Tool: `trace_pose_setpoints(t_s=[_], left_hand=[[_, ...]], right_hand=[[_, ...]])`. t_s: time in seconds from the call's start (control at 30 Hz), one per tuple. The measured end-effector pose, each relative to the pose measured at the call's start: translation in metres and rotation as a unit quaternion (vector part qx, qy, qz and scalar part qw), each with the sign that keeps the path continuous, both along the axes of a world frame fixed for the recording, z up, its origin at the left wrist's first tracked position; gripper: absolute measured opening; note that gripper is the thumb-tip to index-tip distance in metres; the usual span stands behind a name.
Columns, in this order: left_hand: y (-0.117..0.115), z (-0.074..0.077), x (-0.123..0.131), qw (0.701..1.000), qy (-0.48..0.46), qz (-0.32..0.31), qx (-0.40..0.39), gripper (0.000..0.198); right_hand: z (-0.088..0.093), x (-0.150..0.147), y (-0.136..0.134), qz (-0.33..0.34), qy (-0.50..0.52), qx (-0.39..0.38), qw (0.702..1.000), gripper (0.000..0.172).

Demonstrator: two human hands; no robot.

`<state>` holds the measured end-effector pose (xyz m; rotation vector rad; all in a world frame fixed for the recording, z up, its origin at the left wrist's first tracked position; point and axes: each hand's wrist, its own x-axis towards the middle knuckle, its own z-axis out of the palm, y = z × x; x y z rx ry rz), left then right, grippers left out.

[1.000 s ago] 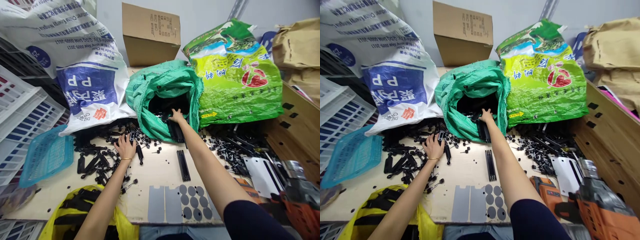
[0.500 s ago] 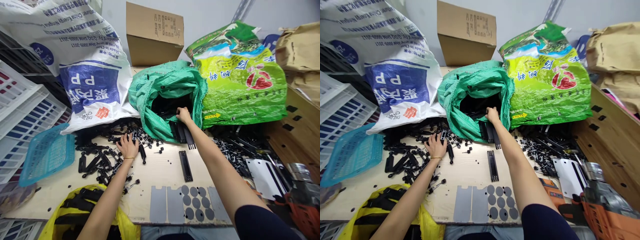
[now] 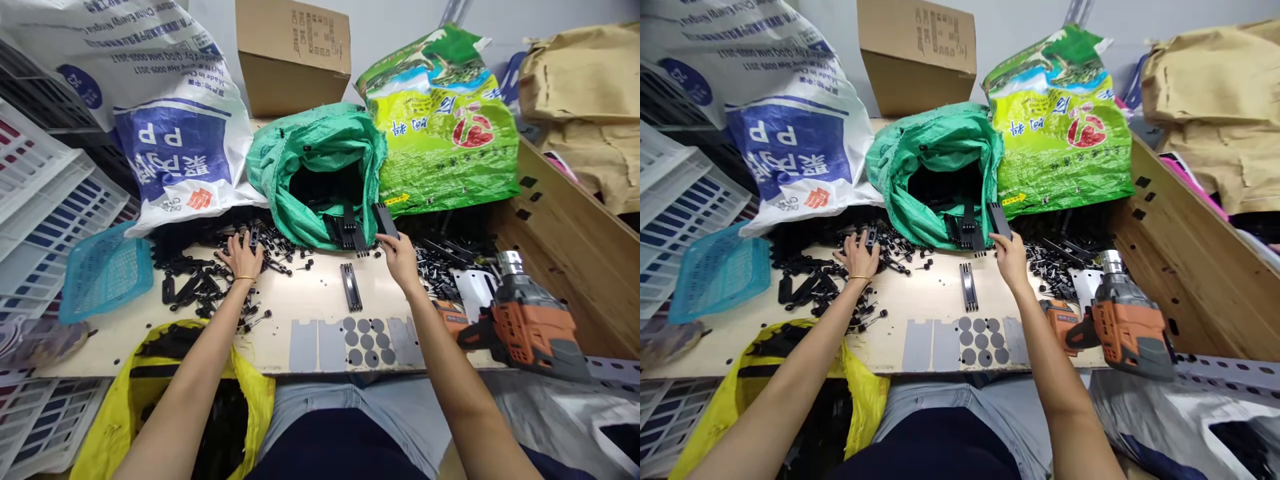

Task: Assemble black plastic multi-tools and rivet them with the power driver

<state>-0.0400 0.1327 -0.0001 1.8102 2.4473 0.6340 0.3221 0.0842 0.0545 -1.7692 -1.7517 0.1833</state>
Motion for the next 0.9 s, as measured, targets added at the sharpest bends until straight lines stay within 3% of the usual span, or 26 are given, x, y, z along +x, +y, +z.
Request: trace_pose_setpoints(t_s=[0.1, 0.2, 0.3, 0.37, 0.5, 0.63, 0.77, 0.9], left_hand=[[-0.037, 0.015, 0.020, 0.998, -0.018, -0.056, 0.023, 0.050], [-0.091, 0.011, 0.061, 0.987, -0.055, -0.153, 0.002, 0.049], [-0.137, -0.012, 0.102, 0.970, -0.077, -0.225, -0.050, 0.049], [-0.156, -0.030, 0.117, 0.964, -0.074, -0.246, -0.075, 0.050], [-0.165, -0.047, 0.121, 0.958, -0.061, -0.272, -0.075, 0.057], [-0.160, -0.043, 0.118, 0.959, -0.091, -0.265, -0.044, 0.057], [-0.156, -0.039, 0.123, 0.957, -0.073, -0.282, -0.016, 0.036], [-0.150, -0.040, 0.129, 0.955, -0.036, -0.294, -0.012, 0.035]], right_hand=[[-0.022, -0.015, -0.061, 0.012, 0.011, -0.024, 1.000, 0.034], [-0.058, -0.039, -0.098, -0.001, -0.025, -0.055, 0.998, 0.037], [-0.082, -0.044, -0.095, -0.037, -0.047, -0.057, 0.997, 0.033], [-0.085, -0.034, -0.080, -0.081, -0.044, -0.045, 0.995, 0.036], [-0.072, -0.009, -0.073, -0.104, -0.010, -0.004, 0.995, 0.036], [-0.068, -0.013, -0.123, -0.042, 0.016, -0.024, 0.999, 0.039], [-0.083, -0.036, -0.179, -0.004, -0.077, -0.085, 0.993, 0.044], [-0.085, -0.049, -0.188, -0.031, -0.114, -0.101, 0.988, 0.044]])
